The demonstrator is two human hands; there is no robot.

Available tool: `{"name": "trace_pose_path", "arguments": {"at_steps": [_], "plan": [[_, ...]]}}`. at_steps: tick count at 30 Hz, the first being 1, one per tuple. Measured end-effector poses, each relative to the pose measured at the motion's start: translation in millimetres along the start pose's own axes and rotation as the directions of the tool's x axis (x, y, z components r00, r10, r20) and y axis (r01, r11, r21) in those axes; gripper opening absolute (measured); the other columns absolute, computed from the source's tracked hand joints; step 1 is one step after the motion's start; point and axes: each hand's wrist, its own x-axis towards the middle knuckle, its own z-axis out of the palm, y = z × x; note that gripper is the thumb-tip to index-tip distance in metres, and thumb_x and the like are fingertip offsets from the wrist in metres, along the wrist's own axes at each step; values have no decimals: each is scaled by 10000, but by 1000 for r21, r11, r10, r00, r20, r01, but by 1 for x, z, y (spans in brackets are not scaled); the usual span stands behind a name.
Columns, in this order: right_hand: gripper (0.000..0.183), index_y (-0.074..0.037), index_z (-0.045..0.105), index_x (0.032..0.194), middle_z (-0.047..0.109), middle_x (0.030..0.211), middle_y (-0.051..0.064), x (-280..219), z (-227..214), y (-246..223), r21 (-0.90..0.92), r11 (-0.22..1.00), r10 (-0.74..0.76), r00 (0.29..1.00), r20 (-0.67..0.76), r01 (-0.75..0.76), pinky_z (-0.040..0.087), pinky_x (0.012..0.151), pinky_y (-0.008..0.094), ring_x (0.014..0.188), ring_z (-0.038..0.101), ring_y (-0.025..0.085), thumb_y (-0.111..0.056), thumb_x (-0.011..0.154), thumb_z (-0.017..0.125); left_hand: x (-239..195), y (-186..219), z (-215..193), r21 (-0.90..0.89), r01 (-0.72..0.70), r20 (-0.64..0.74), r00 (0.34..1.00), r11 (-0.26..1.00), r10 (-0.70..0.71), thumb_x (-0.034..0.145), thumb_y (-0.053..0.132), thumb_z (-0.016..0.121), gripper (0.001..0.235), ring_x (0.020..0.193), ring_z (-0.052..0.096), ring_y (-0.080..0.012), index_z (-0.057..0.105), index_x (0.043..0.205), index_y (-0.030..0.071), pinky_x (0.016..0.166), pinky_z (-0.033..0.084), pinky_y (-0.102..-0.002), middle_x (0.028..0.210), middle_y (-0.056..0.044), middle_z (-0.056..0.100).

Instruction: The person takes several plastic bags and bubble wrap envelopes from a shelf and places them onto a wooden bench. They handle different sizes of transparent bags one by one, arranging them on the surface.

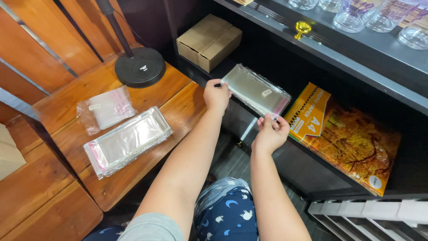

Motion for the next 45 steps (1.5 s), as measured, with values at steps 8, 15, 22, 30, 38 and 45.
{"name": "trace_pose_path", "arguments": {"at_steps": [8,15,22,30,38,45], "plan": [[190,-79,552,1126,586,812,39,1,5,-10,78,995,67,998,-18,-65,706,601,248,640,741,163,-147,1011,688,16,-2,5,-20,72,-29,997,997,-73,937,113,697,252,737,775,-257,658,1142,-27,626,687,-295,910,-235,733],[98,-111,581,1026,588,874,55,10,5,-6,131,987,100,992,-75,-90,703,813,318,852,795,235,-181,1029,648,19,-9,5,-143,172,91,983,975,-160,1002,102,624,378,893,768,-298,558,1288,-137,769,685,-367,1031,-279,675],[106,-118,550,973,599,895,35,0,1,-12,160,980,127,990,-59,-116,700,801,273,810,739,139,-152,1018,640,21,-20,5,-256,249,123,967,934,-224,1025,142,579,414,982,734,-370,484,1343,-105,808,681,-441,1111,-316,608],[164,-88,515,881,623,750,68,-8,-8,-11,245,952,185,983,12,-182,697,662,261,672,744,173,-50,904,673,21,-32,0,-324,131,16,991,937,-134,1005,142,615,396,863,707,-298,517,1291,-115,774,680,-448,1027,-236,563],[132,-73,550,983,651,756,92,-11,-6,-12,154,973,171,985,2,-170,686,667,254,693,769,185,-97,939,672,3,-18,-16,-273,172,61,985,947,-161,990,139,623,404,790,704,-229,568,1335,-64,731,702,-423,1019,-178,596],[113,-29,585,1016,678,798,113,-12,-10,-7,106,987,115,993,21,-117,691,668,240,718,782,196,-49,945,669,3,-17,-23,-271,135,62,990,953,-123,1011,81,597,364,877,737,-289,578,1344,-64,774,699,-427,1068,-227,621]]}}
